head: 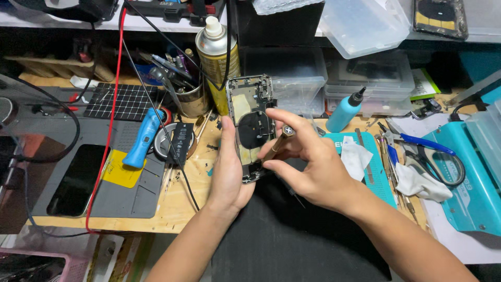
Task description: The person repairs a disassembled smartphone at a workbench, holding the frame in one hand while using a screwdriver, tweezers and a pry tool to remove screws, detach small internal components and transfer parts between the phone and the bench. They reposition the phone repeatedly to work on different edges and internal sections.
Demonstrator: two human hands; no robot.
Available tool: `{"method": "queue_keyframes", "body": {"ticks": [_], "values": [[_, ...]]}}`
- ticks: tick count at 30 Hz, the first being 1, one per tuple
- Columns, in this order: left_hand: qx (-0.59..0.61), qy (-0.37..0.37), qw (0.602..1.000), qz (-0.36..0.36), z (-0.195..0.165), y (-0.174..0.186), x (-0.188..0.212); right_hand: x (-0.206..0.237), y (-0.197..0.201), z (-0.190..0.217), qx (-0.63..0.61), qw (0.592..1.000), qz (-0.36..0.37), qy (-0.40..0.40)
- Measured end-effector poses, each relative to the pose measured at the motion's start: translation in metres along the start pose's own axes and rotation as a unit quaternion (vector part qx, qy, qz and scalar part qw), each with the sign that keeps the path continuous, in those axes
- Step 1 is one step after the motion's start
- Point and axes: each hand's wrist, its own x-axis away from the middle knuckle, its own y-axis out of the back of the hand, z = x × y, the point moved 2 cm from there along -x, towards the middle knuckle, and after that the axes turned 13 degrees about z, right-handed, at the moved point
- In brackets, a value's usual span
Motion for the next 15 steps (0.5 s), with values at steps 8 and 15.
{"method": "queue_keyframes", "body": {"ticks": [8,15], "values": [[0.02,-0.001,1.0,-0.006,0.0008,0.0003,0.0013,0.0015,-0.0039,0.002,0.013,1.0,0.002,0.022],[0.037,0.01,0.999,-0.03,0.0015,0.0011,0.001,0.0028,-0.0045,0.0024,0.06,0.998,0.0,0.029]]}}
